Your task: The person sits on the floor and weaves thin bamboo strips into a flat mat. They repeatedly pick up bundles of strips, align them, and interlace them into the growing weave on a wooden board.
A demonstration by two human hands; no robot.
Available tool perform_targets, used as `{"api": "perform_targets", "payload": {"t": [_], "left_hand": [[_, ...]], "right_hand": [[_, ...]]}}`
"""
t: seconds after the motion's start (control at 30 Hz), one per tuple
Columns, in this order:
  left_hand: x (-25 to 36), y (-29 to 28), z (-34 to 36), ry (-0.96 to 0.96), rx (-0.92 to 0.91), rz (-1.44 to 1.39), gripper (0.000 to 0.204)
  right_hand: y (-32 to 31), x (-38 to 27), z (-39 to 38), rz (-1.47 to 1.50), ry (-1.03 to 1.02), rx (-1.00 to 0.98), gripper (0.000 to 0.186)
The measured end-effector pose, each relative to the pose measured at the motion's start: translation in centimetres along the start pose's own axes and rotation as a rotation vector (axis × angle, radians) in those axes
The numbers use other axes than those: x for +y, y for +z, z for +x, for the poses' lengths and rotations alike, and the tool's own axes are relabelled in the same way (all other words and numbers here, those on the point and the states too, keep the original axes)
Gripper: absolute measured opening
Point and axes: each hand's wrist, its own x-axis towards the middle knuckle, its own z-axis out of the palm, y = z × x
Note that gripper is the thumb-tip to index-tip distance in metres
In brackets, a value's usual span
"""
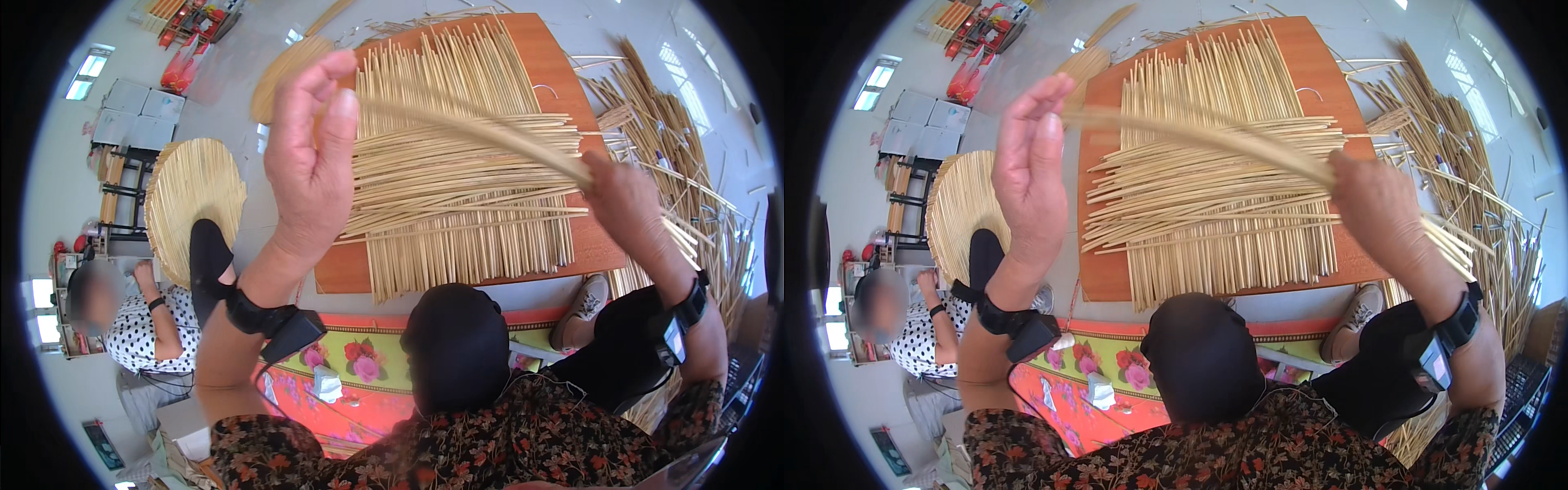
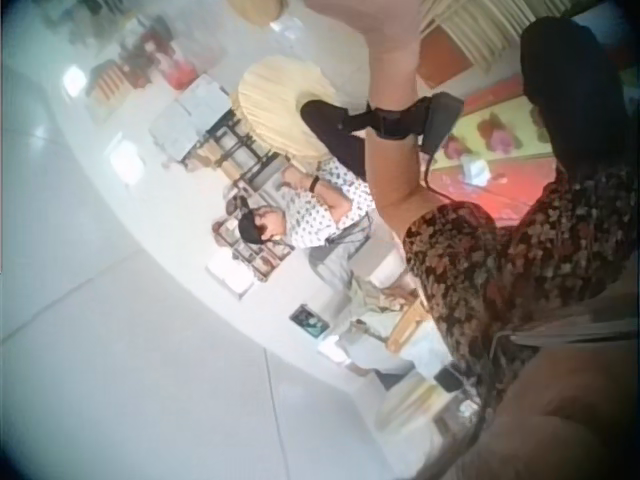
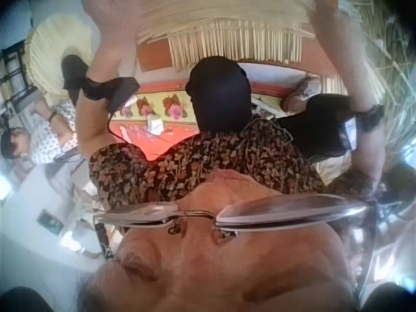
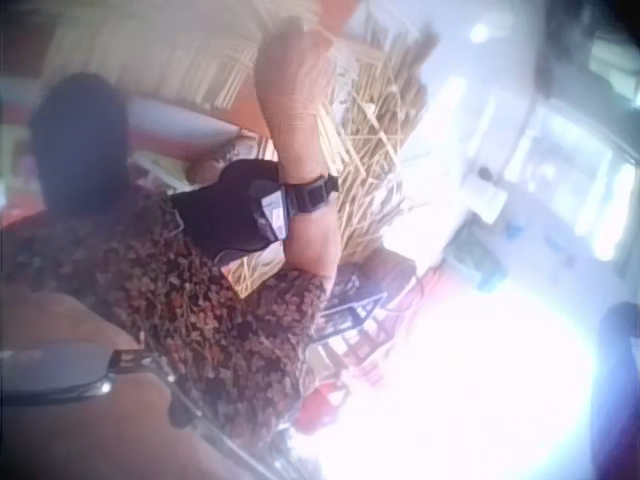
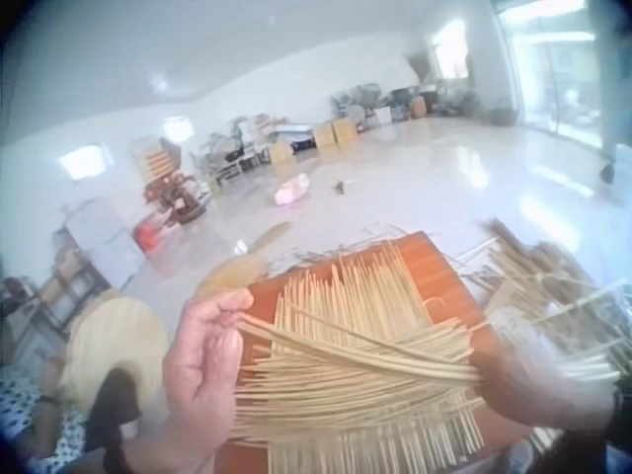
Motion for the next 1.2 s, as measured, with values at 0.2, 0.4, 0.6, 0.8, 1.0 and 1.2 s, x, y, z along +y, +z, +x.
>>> {"api": "perform_targets", "payload": {"t": [0.2, 0.4, 0.6, 0.8, 1.0, 1.2], "left_hand": [[-6.4, 4.7, -7.4, -0.156, -0.118, 0.302, 0.048], [-12.5, 11.9, -15.3, -0.341, -0.613, 0.709, 0.082], [-15.5, 12.4, -15.2, -0.319, -0.557, 0.777, 0.086], [-14.6, 12.6, -16.0, -0.257, -0.588, 0.744, 0.09], [-14.8, 12.5, -14.8, -0.272, -0.627, 0.778, 0.09], [-12.7, 12.6, -15.4, -0.2, -0.72, 0.788, 0.088]], "right_hand": [[-2.9, 1.4, 0.0, 0.129, 0.11, 0.235, 0.025], [-2.4, 2.2, -0.4, 0.209, 0.098, 0.188, 0.028], [-3.0, 3.0, -0.6, 0.266, 0.165, 0.135, 0.028], [-4.2, 2.1, -0.9, 0.284, 0.197, 0.118, 0.025], [-4.0, 2.3, -0.9, 0.325, 0.122, 0.156, 0.023], [-4.6, 2.4, -0.8, 0.363, 0.202, 0.09, 0.026]]}}
